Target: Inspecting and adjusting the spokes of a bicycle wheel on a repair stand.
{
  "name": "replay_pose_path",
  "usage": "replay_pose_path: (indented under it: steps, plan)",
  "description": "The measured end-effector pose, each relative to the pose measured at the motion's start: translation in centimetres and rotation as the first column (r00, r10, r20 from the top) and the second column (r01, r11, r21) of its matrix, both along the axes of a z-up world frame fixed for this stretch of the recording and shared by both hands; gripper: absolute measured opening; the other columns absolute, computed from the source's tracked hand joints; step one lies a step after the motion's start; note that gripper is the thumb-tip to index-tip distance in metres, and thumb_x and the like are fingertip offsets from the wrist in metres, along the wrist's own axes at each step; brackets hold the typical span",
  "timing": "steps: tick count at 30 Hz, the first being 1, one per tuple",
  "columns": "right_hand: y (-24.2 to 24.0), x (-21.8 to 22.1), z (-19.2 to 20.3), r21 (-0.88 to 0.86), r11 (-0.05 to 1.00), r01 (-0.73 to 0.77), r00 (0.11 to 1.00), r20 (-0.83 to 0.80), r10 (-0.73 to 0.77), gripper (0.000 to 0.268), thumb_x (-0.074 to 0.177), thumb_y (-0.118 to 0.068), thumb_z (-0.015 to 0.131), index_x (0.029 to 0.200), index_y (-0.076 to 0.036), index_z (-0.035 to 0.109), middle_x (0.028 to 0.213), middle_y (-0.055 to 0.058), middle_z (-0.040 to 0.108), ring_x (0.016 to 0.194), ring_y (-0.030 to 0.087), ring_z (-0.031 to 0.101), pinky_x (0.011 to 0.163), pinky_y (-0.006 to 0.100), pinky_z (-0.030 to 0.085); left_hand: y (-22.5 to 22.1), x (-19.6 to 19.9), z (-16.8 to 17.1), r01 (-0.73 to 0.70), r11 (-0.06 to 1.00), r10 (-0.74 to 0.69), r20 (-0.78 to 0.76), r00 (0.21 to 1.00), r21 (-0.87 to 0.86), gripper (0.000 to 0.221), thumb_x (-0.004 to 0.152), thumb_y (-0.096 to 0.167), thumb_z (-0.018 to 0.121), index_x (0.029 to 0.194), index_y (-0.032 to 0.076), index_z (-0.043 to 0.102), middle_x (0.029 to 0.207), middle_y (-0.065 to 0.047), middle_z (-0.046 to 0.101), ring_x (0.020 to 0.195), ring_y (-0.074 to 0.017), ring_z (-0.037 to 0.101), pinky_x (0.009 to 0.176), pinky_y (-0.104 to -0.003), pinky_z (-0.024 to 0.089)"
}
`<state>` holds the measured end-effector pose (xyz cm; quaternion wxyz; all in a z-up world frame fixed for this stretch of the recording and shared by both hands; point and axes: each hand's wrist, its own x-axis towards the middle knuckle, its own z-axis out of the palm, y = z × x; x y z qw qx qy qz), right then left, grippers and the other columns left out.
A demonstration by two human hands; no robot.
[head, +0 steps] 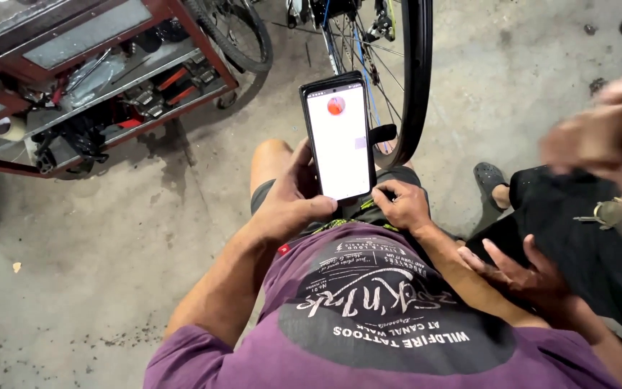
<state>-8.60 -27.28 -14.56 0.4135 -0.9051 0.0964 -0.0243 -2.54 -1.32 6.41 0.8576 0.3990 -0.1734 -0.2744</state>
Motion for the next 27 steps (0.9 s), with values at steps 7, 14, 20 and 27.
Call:
replay_pose_path:
  steps: [7,14,20,27]
  plan:
    - [-0.1,-0.2,-0.1,-0.044,0.999,-0.005,1.000,0.001,0.005,0.020,0.089,-0.046,0.078,0.099,-0.029,0.081,0.091,0.003,0.079,0.095,0.029,0.075,0.080,0.044,0.061,0.7,0.3,0.7,-0.033,0.999,0.033,-0.005,0.999,0.031,0.099,0.077,-0.016,0.073,0.164,0.006,0.030,0.117,-0.014,0.057,0.103,-0.0224,0.064,0.080,-0.034,0.062]
    - [-0.2,-0.3,-0.2,-0.028,1.000,-0.013,0.999,-0.042,0.011,0.021,0.089,-0.048,0.077,0.100,-0.030,0.081,0.091,0.003,0.079,0.097,0.027,0.075,0.084,0.043,0.060,0.9,0.4,0.3,-0.083,0.994,0.077,0.089,0.993,0.075,0.098,0.079,-0.014,0.073,0.164,0.003,0.028,0.116,-0.014,0.057,0.103,-0.0202,0.061,0.074,-0.029,0.057]
    - [-0.3,-0.4,-0.3,0.045,0.999,-0.002,1.000,-0.024,0.003,0.018,0.090,-0.039,0.079,0.099,-0.023,0.082,0.089,0.008,0.079,0.094,0.030,0.076,0.080,0.043,0.060,1.4,1.2,-1.1,-0.110,0.994,0.108,0.118,0.987,0.007,0.102,0.074,-0.016,0.077,0.164,0.005,0.032,0.117,-0.014,0.059,0.102,-0.0206,0.062,0.072,-0.029,0.057]
    - [-0.5,0.0,-0.1,0.080,0.997,0.014,0.994,-0.108,-0.005,0.016,0.091,-0.038,0.078,0.100,-0.026,0.083,0.092,0.005,0.080,0.099,0.026,0.075,0.084,0.042,0.059,2.5,0.8,1.2,-0.129,0.988,0.123,0.066,0.990,0.090,0.093,0.076,-0.013,0.072,0.160,0.006,0.037,0.112,-0.012,0.057,0.097,-0.0207,0.060,0.073,-0.030,0.055]
